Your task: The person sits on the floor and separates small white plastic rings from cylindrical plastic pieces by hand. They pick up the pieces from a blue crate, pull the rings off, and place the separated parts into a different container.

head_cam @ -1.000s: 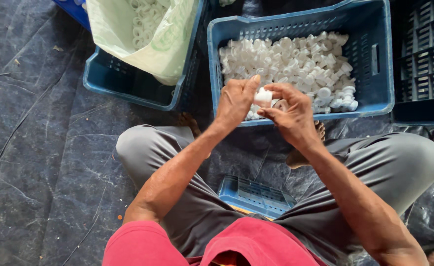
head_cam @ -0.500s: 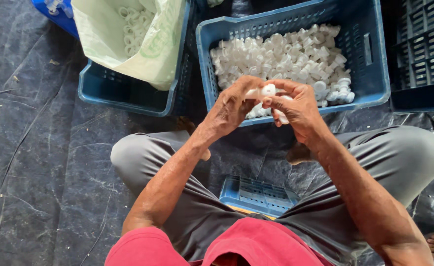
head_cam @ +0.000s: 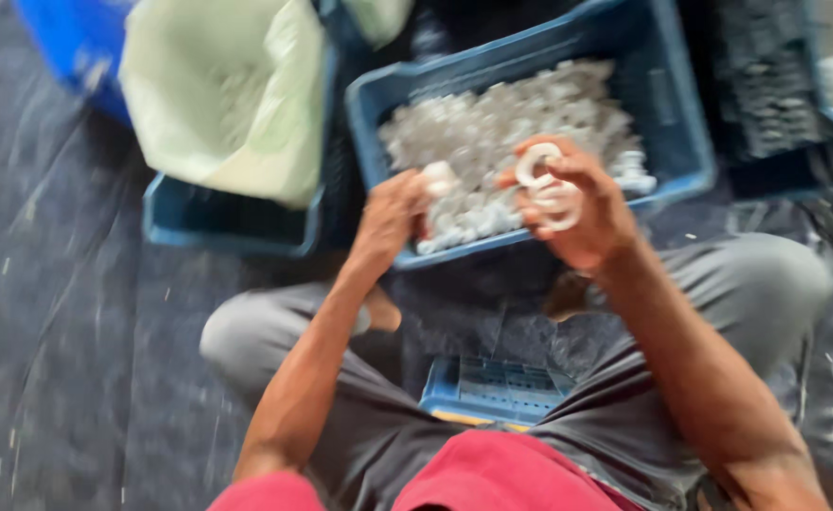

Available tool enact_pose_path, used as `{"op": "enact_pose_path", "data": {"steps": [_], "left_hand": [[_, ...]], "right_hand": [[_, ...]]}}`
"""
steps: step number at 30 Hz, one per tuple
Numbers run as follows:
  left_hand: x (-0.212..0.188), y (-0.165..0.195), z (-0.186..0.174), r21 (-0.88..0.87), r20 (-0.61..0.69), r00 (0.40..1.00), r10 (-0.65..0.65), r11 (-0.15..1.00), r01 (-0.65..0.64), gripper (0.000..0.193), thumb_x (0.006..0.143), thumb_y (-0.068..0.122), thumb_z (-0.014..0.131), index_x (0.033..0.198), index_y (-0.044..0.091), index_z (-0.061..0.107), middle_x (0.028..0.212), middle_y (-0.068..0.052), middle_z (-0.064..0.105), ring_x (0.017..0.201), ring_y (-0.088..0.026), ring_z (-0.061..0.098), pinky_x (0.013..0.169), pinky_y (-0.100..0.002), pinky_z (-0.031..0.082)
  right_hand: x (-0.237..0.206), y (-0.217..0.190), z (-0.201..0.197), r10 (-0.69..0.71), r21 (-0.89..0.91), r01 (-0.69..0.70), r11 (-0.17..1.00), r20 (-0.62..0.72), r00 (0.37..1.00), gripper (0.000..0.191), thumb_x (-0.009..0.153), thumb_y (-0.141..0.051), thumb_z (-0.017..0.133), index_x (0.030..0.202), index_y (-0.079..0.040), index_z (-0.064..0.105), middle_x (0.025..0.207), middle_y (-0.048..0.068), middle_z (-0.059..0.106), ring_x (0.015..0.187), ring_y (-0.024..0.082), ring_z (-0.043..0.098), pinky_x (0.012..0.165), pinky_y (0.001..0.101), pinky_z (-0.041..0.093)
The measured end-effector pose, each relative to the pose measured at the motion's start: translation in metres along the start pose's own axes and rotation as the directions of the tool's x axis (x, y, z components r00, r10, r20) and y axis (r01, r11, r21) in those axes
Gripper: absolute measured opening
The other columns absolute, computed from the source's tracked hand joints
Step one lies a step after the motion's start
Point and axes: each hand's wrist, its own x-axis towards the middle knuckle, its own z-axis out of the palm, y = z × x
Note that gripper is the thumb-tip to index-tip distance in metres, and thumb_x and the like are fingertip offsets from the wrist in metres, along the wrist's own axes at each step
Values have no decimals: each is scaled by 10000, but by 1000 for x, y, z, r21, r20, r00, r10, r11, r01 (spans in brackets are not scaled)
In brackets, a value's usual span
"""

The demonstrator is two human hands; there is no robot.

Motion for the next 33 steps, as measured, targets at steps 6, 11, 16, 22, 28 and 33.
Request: {"op": "enact_pose_path", "data": {"steps": [6,11,16,22,28,33], "left_hand": [[31,-50,35,-11,-183,916,-356,933,360,260,1010,295,540,958,54,623,707,-88,634,532,-220,649,501,-381,585],[128,-39,188,-102,30,948,-318,942,320,221,987,260,539,1030,89,673,864,-73,720,667,-187,720,540,-351,594],[225,27,356,-336,424,896,-135,895,294,170,956,179,621,1120,135,611,911,-28,656,800,-170,654,728,-313,535],[227,-14,316,-33,303,906,296,953,-300,207,1010,231,635,1052,37,576,858,-123,552,812,-227,557,757,-387,494],[191,-90,163,728,33,994,108,678,-98,288,971,290,669,855,26,663,766,-188,644,698,-320,621,656,-441,449],[160,-139,124,860,82,989,124,493,-133,238,796,171,731,1026,111,730,991,-157,721,927,-385,677,759,-478,522]], "right_hand": [[-1,-24,-31,-35,206,83,975,-228,973,447,945,-379,696,1258,-63,648,1035,170,723,712,184,676,497,246,494],[-16,-61,-62,-288,198,351,915,-289,913,327,975,-270,747,1200,-53,651,892,104,642,683,187,611,528,304,466],[-42,-96,-81,-434,259,510,820,-300,850,241,993,-167,686,1196,-66,604,978,140,665,719,214,614,559,319,480],[-55,-106,-89,-468,49,544,838,-448,761,266,1040,-21,592,1288,-113,608,1015,106,602,694,184,561,575,308,478],[-77,-120,-131,-381,61,423,904,-333,863,89,1105,-163,569,1053,-91,579,986,89,572,731,164,565,622,278,439],[-73,-109,-148,-308,59,354,934,-376,874,79,1090,-157,607,1058,-84,602,970,96,595,723,168,580,614,289,455]]}}
